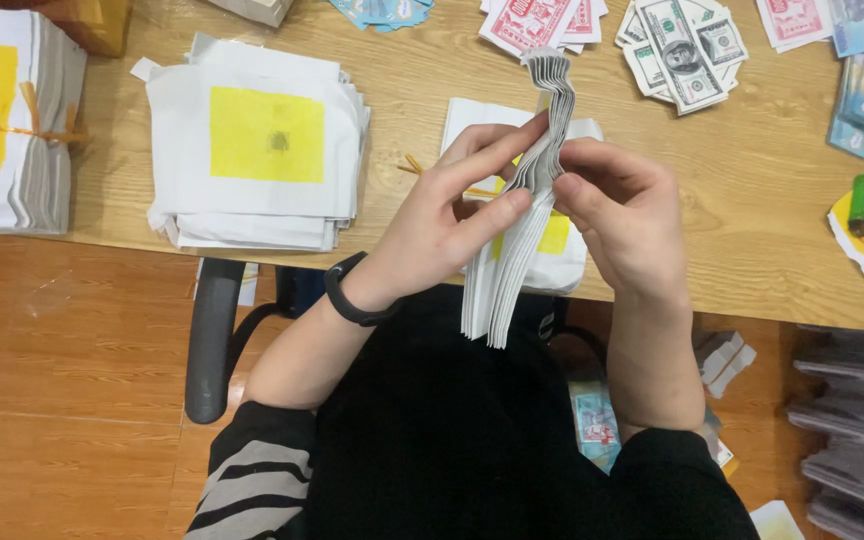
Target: Bundling stacks of ritual paper using rubber bands and ties
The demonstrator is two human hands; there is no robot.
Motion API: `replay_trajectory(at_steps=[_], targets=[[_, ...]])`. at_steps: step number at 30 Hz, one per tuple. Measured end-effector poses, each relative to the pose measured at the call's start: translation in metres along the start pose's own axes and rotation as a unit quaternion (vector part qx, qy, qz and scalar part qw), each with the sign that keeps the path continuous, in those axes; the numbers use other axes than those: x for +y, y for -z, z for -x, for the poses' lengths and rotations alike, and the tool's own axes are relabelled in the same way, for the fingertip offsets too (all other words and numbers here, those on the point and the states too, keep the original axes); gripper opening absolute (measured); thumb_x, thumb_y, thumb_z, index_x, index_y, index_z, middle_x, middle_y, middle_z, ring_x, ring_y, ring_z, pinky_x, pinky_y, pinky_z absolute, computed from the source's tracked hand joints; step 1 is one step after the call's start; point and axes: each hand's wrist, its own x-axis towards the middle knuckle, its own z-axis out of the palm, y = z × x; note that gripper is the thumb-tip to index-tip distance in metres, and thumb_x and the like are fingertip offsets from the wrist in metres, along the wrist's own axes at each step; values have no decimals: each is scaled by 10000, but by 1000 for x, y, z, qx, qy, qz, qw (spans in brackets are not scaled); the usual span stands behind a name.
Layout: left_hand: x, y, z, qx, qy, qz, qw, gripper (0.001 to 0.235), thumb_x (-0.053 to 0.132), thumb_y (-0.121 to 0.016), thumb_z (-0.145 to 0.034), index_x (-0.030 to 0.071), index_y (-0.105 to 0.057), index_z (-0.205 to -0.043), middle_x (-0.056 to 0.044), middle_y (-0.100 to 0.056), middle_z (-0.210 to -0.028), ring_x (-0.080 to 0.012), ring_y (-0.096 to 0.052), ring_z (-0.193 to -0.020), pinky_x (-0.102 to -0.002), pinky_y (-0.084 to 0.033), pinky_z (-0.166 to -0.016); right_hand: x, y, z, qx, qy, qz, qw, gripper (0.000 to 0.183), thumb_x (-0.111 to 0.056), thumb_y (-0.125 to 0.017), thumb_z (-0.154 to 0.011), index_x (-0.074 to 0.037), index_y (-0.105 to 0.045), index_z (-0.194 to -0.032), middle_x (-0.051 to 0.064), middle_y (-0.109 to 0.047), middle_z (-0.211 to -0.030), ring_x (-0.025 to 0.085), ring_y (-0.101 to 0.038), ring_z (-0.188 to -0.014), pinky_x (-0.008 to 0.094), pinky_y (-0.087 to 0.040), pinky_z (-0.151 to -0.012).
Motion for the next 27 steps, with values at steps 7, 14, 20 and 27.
replay_trajectory(at_steps=[7,14,20,27], targets=[[0,0,0,-2,20,8,1000,463,213,-538,-1021,196,-411,-1467,-60,-484,-1283,-123,-493,-1137,-201,-529,-842,-2,-3,0,13,-3,24,1000,232,-4,-700,-864,16,-650,-1090,108,-689,-997,157,-648,-895,242,-543,-780],[-13,-10,-1,58,11,-82,995,472,212,-582,-962,131,-462,-1411,-64,-562,-1297,-167,-555,-1197,-267,-486,-905,-5,-27,7,40,119,236,964,143,12,-696,-904,0,-660,-1042,96,-677,-1009,136,-632,-951,238,-535,-870],[-25,-4,14,117,-53,-186,974,363,78,-511,-992,28,-490,-1351,-150,-595,-1327,-260,-635,-1197,-324,-505,-984,-3,-49,14,15,248,362,898,106,151,-643,-898,51,-632,-933,156,-626,-909,212,-610,-847,260,-501,-725],[-23,130,46,224,84,-201,950,518,33,-490,-994,105,-399,-1499,36,-485,-837,-68,-350,-646,-221,-313,-572,-26,2,21,234,102,215,943,51,-109,-517,-951,-124,-545,-992,-16,-570,-927,62,-542,-865,187,-443,-789]])
